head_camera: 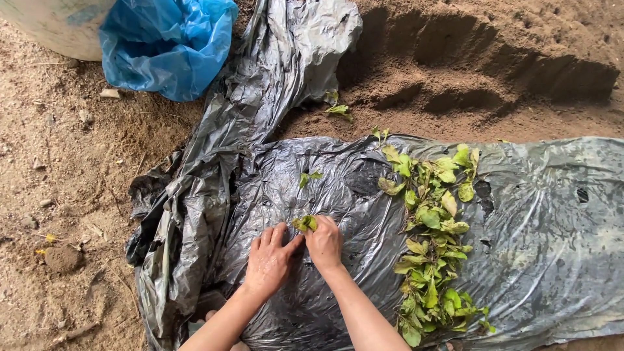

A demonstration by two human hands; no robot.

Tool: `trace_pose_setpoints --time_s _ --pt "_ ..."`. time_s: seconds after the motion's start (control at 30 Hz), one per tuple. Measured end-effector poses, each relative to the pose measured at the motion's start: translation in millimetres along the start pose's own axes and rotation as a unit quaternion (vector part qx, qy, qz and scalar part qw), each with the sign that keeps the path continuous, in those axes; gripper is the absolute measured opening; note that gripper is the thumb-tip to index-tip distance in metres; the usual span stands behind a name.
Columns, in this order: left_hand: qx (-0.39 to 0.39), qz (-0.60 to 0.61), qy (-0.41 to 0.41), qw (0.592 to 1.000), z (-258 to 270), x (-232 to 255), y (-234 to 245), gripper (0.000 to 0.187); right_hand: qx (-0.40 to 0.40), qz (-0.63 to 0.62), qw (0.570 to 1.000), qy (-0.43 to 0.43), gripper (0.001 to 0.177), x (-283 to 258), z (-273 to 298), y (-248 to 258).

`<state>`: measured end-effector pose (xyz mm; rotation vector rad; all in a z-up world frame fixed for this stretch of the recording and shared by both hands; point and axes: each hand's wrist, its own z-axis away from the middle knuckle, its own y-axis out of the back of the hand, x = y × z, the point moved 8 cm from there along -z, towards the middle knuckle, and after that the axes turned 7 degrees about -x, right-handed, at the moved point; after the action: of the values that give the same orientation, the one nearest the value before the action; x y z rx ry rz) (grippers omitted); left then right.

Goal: The person plants small green seedlings into pre-cut holes in a black plastic sheet laid over the soil. They pick up seedlings from a pile, insert the roots into the holes, and press the surrounding plastic to secure them.

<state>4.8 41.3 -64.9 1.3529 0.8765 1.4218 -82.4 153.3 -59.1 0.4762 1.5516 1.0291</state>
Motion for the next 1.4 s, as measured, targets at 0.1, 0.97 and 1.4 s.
trace_pose_setpoints --time_s 0.1,0.97,1.4 --pt "0.007 0.001 0.001 1.0 1 0 1 0.051 -0.019 0.014 1.0 -0.005 0.008 7 -1 -14" --pt "-0.041 0.109 -0.032 0.993 42 10 -33 0.017 -0.152 -0.101 0.965 -0.189 0.039 23 109 28" --pt "-0.094 0.0 0.004 0.996 35 15 -43 0.018 -0.241 0.068 0.963 -0.101 0.066 6 124 -6"
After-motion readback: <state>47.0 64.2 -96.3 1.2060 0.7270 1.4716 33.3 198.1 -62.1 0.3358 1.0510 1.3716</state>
